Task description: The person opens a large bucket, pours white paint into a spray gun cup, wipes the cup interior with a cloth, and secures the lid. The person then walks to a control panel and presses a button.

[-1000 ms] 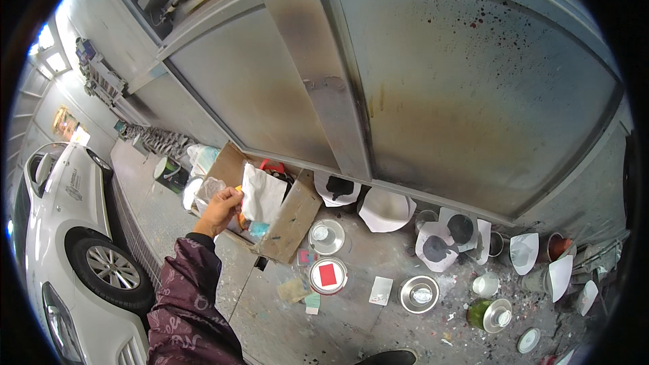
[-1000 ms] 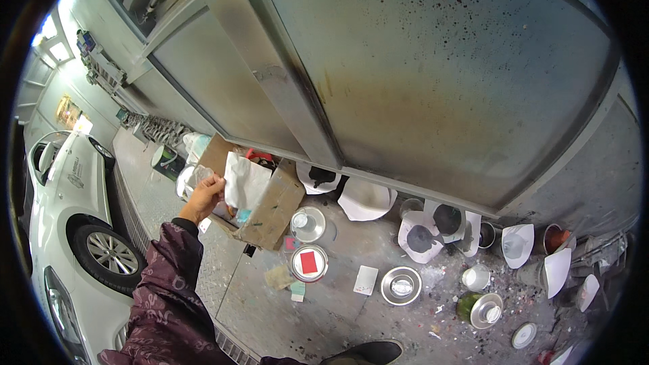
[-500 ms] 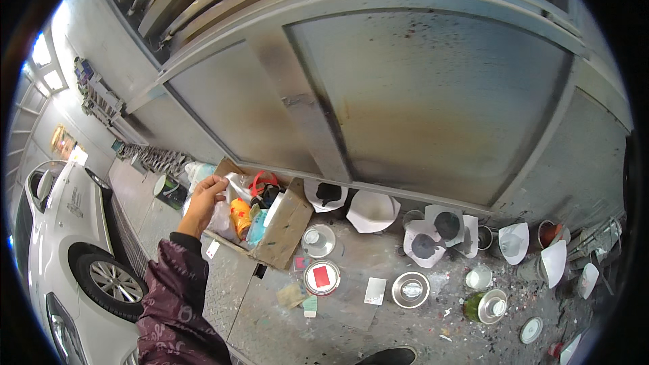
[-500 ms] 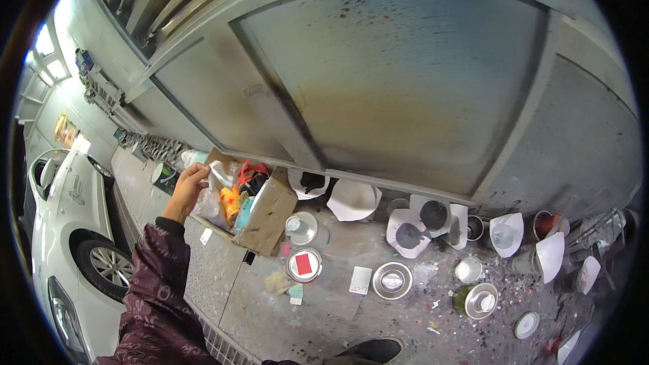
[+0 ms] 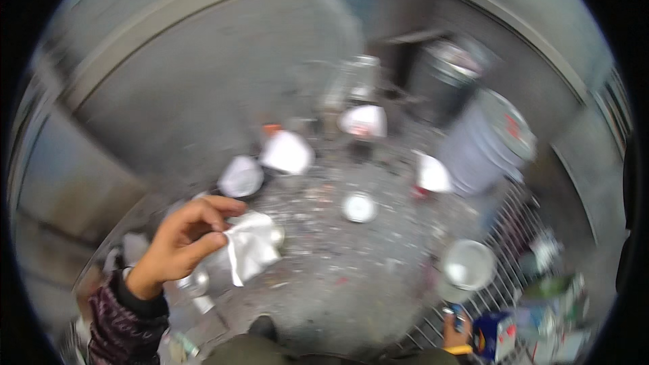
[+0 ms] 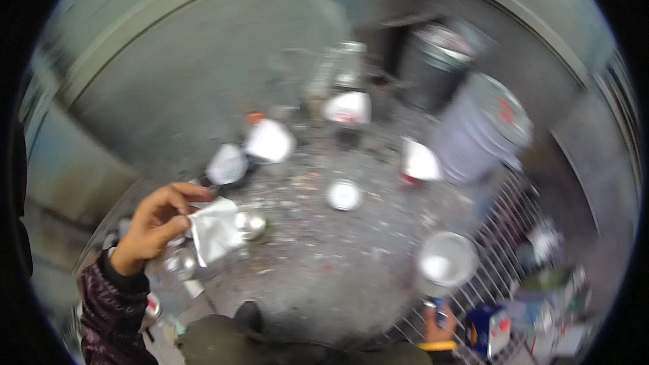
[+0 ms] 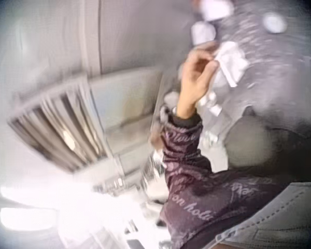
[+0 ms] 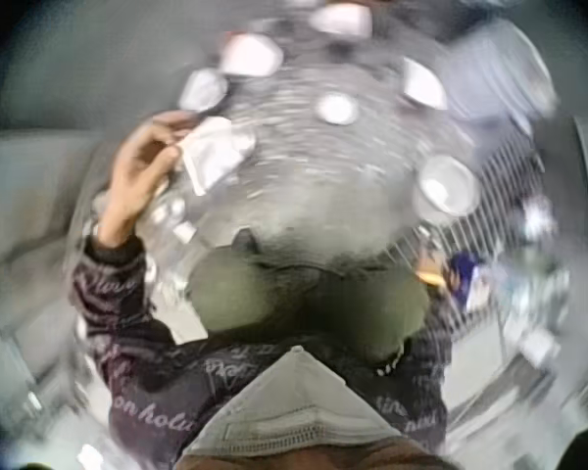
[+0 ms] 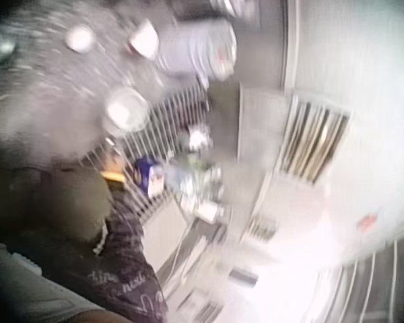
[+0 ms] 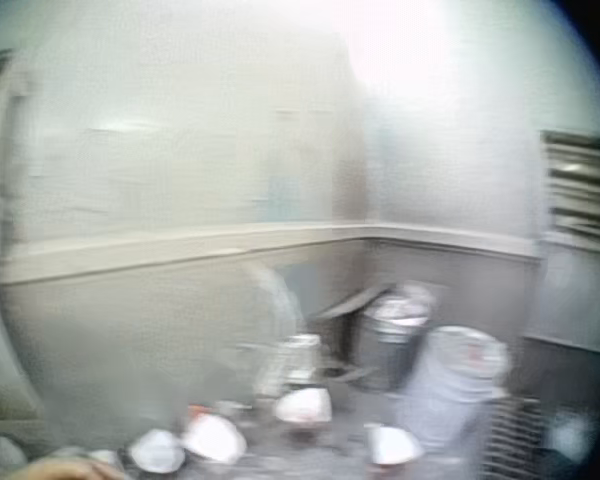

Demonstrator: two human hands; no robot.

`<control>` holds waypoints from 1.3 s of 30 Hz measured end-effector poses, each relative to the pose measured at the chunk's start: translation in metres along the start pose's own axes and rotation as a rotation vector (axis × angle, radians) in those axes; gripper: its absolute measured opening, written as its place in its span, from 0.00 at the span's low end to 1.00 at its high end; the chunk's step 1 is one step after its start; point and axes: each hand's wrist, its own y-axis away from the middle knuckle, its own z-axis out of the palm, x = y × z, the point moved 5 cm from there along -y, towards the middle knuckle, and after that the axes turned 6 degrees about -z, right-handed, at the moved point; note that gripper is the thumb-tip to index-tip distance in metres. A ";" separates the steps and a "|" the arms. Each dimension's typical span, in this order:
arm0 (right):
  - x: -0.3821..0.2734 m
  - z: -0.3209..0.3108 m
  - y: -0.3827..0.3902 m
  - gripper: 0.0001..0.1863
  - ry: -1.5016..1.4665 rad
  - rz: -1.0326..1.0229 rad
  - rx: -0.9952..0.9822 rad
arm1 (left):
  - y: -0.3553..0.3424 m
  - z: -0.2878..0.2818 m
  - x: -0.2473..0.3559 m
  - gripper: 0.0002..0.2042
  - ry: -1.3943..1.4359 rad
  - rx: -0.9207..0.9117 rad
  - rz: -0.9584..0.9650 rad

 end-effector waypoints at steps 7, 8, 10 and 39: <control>-0.074 -0.013 -0.004 0.32 0.037 -0.151 -0.263 | -0.076 0.261 0.130 0.08 -1.266 -0.170 0.985; -0.072 -0.027 -0.004 0.32 0.071 -0.152 -0.250 | -0.069 0.295 0.127 0.08 -1.253 -0.228 1.035; -0.066 -0.041 -0.006 0.32 0.084 -0.166 -0.259 | -0.059 0.342 0.120 0.08 -1.150 -0.391 0.939; 0.008 -0.197 -0.015 0.39 0.408 0.116 0.250 | -0.113 0.494 -0.002 0.23 -0.813 -0.841 1.308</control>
